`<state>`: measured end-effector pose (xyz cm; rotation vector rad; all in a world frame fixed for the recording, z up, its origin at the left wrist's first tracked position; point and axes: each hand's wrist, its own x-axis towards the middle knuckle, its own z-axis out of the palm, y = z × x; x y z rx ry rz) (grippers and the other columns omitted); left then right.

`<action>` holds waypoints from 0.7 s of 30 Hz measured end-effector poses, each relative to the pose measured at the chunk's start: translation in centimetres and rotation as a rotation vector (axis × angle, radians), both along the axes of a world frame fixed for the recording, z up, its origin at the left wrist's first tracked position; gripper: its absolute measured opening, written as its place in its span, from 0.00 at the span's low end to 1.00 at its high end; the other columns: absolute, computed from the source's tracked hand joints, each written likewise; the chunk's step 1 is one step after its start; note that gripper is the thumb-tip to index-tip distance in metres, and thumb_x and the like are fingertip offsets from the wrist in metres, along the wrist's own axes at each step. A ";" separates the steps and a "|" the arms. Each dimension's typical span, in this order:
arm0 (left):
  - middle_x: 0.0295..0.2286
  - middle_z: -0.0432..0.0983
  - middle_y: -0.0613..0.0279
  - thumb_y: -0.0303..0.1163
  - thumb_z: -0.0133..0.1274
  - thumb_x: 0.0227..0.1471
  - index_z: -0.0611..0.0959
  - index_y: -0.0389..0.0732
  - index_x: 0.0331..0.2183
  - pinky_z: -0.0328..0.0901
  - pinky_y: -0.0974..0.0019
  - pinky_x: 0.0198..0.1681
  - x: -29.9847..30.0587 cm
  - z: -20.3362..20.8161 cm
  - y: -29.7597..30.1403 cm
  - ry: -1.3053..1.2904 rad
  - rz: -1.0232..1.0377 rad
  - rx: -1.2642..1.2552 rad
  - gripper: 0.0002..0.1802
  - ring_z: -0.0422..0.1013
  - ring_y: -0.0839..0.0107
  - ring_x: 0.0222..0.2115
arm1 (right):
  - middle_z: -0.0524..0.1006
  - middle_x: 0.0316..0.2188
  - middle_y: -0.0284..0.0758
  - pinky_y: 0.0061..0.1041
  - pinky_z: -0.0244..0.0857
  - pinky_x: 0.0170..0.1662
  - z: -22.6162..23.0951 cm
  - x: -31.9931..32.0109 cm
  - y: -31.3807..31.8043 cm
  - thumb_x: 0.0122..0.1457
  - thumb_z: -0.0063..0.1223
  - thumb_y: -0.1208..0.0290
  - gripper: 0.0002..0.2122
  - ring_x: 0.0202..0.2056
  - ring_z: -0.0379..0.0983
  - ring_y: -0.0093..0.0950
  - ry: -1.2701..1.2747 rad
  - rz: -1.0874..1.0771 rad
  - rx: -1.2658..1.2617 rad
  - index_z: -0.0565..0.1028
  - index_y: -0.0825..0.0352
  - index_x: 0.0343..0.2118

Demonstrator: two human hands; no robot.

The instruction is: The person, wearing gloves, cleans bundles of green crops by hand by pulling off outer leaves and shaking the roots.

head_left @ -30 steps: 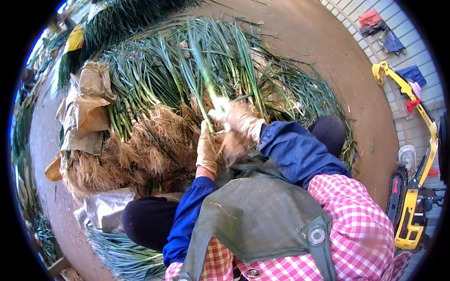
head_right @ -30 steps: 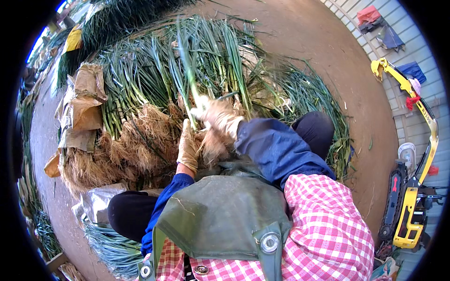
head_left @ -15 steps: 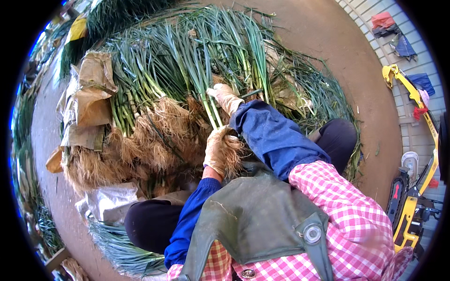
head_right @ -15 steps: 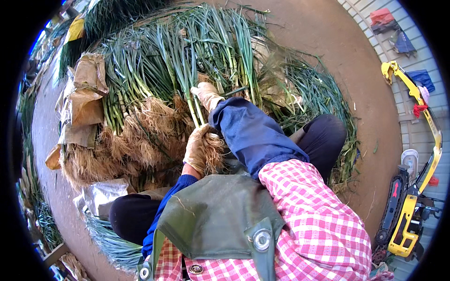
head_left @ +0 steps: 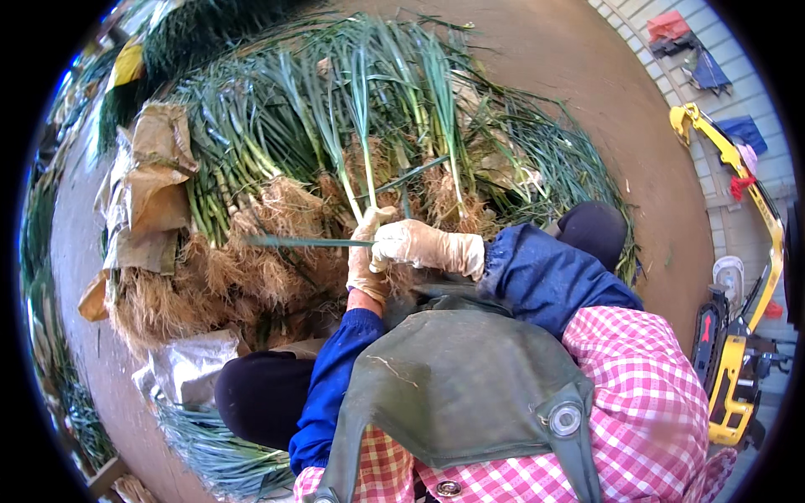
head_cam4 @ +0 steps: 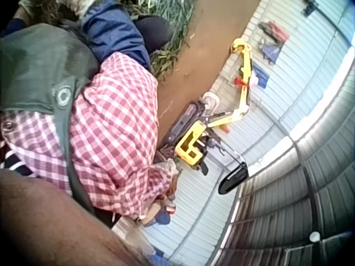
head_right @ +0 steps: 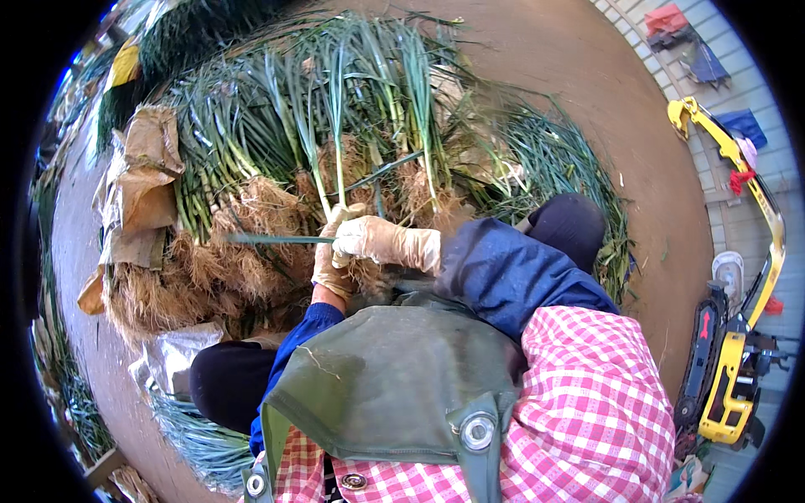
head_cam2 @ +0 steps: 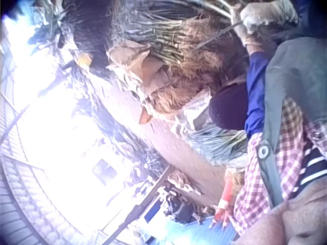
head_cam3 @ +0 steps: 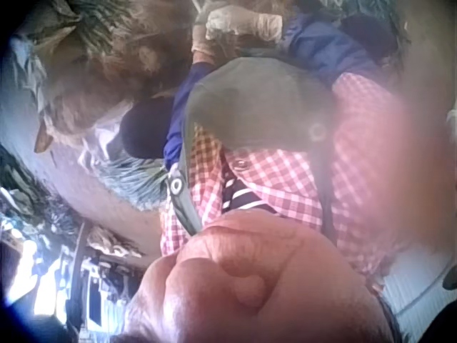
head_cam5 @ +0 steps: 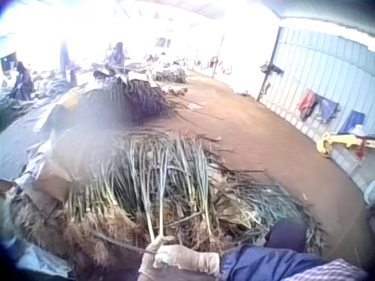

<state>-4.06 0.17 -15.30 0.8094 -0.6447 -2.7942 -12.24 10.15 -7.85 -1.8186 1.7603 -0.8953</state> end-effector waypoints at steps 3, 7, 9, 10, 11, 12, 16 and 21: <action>0.29 0.78 0.59 0.33 0.51 0.53 0.81 0.32 0.35 0.69 0.68 0.35 0.4 -0.4 0.8 0.214 -0.098 -0.050 0.13 0.74 0.72 0.30 | 0.75 0.27 0.35 0.30 0.68 0.40 1.2 -1.4 0.9 0.48 0.49 0.77 0.04 0.33 0.74 0.35 -0.245 0.109 0.010 0.75 0.64 0.28; 0.25 0.78 0.58 0.27 0.50 0.50 0.82 0.32 0.32 0.71 0.68 0.35 -0.5 -1.1 0.6 -0.001 -0.025 -0.245 0.10 0.75 0.68 0.26 | 0.78 0.26 0.36 0.28 0.67 0.37 2.5 -2.3 3.2 0.61 0.45 0.70 0.08 0.31 0.76 0.30 -0.414 0.282 0.181 0.73 0.68 0.28; 0.24 0.77 0.54 0.28 0.54 0.47 0.79 0.33 0.30 0.72 0.64 0.31 -0.9 1.1 0.9 -0.201 0.153 -0.074 0.08 0.75 0.64 0.23 | 0.77 0.25 0.35 0.27 0.66 0.36 4.6 -1.3 4.6 0.61 0.46 0.68 0.10 0.29 0.75 0.29 -0.848 0.252 0.492 0.73 0.68 0.27; 0.23 0.77 0.52 0.29 0.56 0.46 0.77 0.34 0.29 0.74 0.62 0.31 -0.1 0.2 -0.8 -0.225 0.258 -0.111 0.08 0.76 0.61 0.23 | 0.77 0.24 0.35 0.27 0.66 0.36 5.1 -0.5 5.3 0.61 0.46 0.67 0.11 0.28 0.74 0.28 -1.064 0.236 0.649 0.73 0.69 0.26; 0.23 0.77 0.52 0.28 0.56 0.46 0.77 0.34 0.29 0.74 0.62 0.30 -0.6 0.8 -1.2 -0.231 0.272 -0.103 0.08 0.76 0.61 0.23 | 0.75 0.24 0.32 0.25 0.64 0.34 2.3 0.1 7.2 0.61 0.48 0.66 0.12 0.28 0.72 0.25 -0.888 0.267 0.489 0.73 0.67 0.24; 0.23 0.77 0.52 0.28 0.55 0.47 0.77 0.34 0.29 0.74 0.63 0.29 -0.6 2.0 -1.7 -0.248 0.300 -0.096 0.07 0.76 0.61 0.22 | 0.74 0.23 0.30 0.24 0.64 0.34 2.6 0.1 8.0 0.60 0.51 0.65 0.12 0.28 0.71 0.23 -0.975 0.182 0.674 0.74 0.67 0.24; 0.20 0.73 0.61 0.31 0.55 0.52 0.78 0.35 0.34 0.70 0.72 0.22 -1.3 7.1 -1.8 -0.120 0.314 -0.257 0.09 0.71 0.70 0.18 | 0.78 0.29 0.34 0.31 0.66 0.36 2.3 -3.2 10.5 0.53 0.55 0.61 0.12 0.33 0.74 0.31 0.122 0.143 1.075 0.77 0.63 0.36; 0.13 0.61 0.75 0.37 0.56 0.53 0.79 0.40 0.31 0.55 0.75 0.16 -1.1 5.4 -2.4 -0.073 0.194 -0.166 0.10 0.59 0.80 0.13 | 0.79 0.32 0.40 0.35 0.67 0.41 0.8 -10.7 9.3 0.53 0.51 0.61 0.13 0.35 0.76 0.37 0.238 -0.361 1.103 0.77 0.63 0.38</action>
